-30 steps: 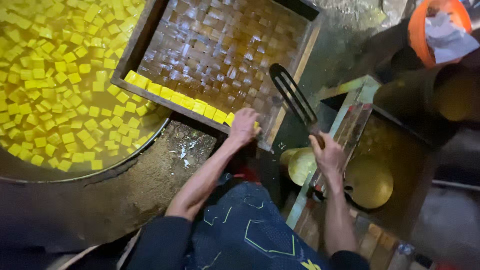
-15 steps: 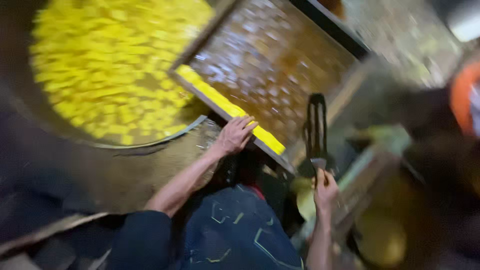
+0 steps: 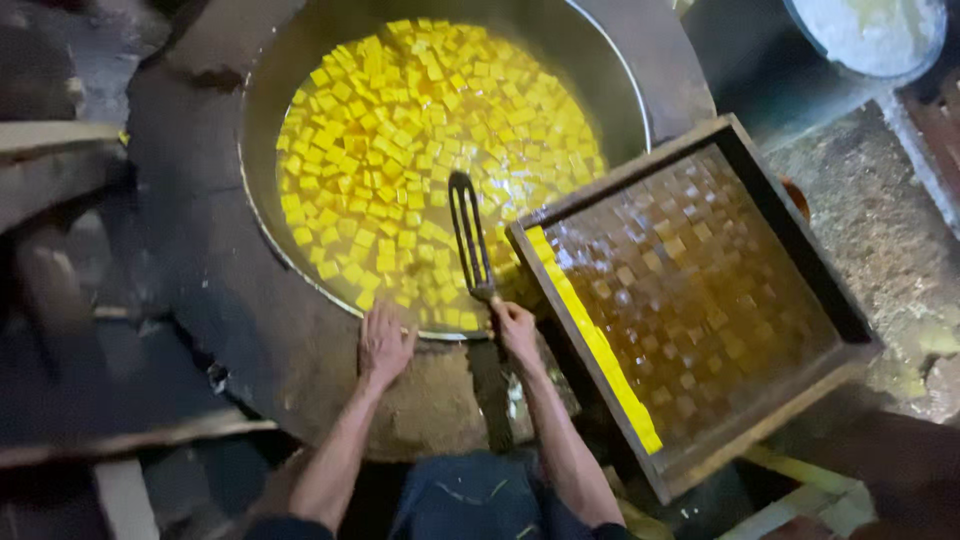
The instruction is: The person uses a slotted spoon to scoop yellow food cubes from a large pot of hot liquid and places them into a wooden tray. The person repeatedly scoops and arranges the cubes in rows within the tray.
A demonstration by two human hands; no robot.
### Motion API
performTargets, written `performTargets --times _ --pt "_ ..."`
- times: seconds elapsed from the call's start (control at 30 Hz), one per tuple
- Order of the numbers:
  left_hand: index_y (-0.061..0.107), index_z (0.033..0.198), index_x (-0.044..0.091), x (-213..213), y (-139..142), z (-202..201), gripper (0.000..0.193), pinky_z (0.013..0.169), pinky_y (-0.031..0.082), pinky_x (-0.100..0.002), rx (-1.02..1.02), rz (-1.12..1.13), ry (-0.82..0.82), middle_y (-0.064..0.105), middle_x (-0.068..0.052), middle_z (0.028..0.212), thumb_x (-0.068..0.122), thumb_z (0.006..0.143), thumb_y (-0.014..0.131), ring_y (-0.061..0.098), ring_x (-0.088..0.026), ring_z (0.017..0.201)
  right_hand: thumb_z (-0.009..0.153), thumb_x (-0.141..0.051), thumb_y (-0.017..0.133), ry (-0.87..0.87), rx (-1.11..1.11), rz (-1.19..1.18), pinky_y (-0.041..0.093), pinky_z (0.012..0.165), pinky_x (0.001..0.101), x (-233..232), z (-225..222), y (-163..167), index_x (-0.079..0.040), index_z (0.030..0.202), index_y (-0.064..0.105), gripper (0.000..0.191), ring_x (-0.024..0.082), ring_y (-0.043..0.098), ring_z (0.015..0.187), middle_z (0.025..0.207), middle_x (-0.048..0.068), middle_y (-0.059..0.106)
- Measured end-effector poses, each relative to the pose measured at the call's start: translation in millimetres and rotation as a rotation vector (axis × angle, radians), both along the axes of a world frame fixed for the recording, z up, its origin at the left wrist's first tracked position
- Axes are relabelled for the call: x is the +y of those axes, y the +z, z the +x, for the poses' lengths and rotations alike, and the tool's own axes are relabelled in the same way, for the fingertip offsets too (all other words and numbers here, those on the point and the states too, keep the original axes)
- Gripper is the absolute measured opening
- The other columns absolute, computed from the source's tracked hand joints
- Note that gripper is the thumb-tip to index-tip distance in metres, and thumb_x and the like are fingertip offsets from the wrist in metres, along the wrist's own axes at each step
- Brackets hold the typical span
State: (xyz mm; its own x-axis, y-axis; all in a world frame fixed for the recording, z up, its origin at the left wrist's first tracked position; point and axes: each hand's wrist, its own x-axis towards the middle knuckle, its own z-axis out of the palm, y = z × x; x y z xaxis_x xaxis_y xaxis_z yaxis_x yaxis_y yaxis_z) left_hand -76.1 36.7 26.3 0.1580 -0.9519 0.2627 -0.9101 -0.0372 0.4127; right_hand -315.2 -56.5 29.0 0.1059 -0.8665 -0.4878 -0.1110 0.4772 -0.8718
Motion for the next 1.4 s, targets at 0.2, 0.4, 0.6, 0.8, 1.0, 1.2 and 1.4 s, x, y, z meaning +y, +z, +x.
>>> performTargets --times 0.2,0.4,0.6,0.8,1.0,1.2,1.4 --pt "0.059 0.132 -0.003 -23 -29 24 0.064 0.121 0.023 -0.054 0.042 0.273 0.030 0.047 -0.026 0.148 0.050 0.096 0.054 0.034 -0.041 0.145 0.098 -0.042 0.067 -0.185 0.067 0.289 0.040 0.040 0.0304 -55 77 -45 -0.005 0.081 0.063 0.042 0.013 0.054 0.044 0.062 0.005 0.062" --pt "0.060 0.130 0.000 -29 -42 32 0.058 0.118 0.026 -0.054 0.137 0.346 0.051 0.050 -0.025 0.143 0.045 0.095 0.058 0.039 -0.040 0.142 0.099 -0.042 0.067 -0.239 0.060 0.302 0.042 0.043 0.0285 -70 96 -79 -0.006 0.079 0.061 0.041 0.013 0.055 0.046 0.062 0.004 0.062" --pt "0.065 0.123 -0.001 -29 -48 35 0.053 0.120 0.025 -0.054 0.195 0.398 0.056 0.051 -0.024 0.142 0.043 0.096 0.058 0.040 -0.038 0.141 0.098 -0.040 0.067 -0.206 0.091 0.301 0.042 0.043 0.0295 -73 95 -94 -0.006 0.076 0.060 0.041 0.014 0.055 0.047 0.062 0.005 0.061" --pt "0.068 0.116 0.000 -33 -44 35 0.050 0.119 0.025 -0.053 0.185 0.407 0.064 0.052 -0.023 0.142 0.043 0.093 0.059 0.041 -0.037 0.140 0.098 -0.042 0.067 -0.207 0.193 0.386 0.037 0.039 0.0325 -95 104 -94 -0.007 0.073 0.057 0.045 0.015 0.050 0.043 0.059 0.005 0.056" --pt "0.069 0.115 0.000 -38 -43 38 0.048 0.117 0.026 -0.053 0.181 0.451 0.052 0.054 -0.021 0.139 0.042 0.092 0.061 0.042 -0.037 0.138 0.096 -0.039 0.067 -0.303 0.220 0.296 0.038 0.039 0.0320 -175 157 -105 -0.008 0.076 0.067 0.037 0.013 0.051 0.044 0.058 0.001 0.057" --pt "0.070 0.112 0.002 -40 -49 36 0.047 0.117 0.027 -0.053 0.194 0.409 0.075 0.054 -0.020 0.138 0.043 0.091 0.062 0.044 -0.037 0.136 0.101 -0.038 0.066 -0.438 -0.012 0.090 0.040 0.042 0.0300 -224 192 -104 -0.003 0.081 0.062 0.041 0.012 0.054 0.047 0.062 0.002 0.060" --pt "0.069 0.110 0.001 -38 -55 36 0.045 0.116 0.025 -0.055 0.196 0.421 0.061 0.055 -0.023 0.138 0.041 0.091 0.062 0.044 -0.038 0.136 0.099 -0.038 0.064 -0.441 0.065 0.042 0.044 0.046 0.0274 -165 164 -99 -0.008 0.088 0.065 0.032 0.008 0.054 0.053 0.066 -0.003 0.057"
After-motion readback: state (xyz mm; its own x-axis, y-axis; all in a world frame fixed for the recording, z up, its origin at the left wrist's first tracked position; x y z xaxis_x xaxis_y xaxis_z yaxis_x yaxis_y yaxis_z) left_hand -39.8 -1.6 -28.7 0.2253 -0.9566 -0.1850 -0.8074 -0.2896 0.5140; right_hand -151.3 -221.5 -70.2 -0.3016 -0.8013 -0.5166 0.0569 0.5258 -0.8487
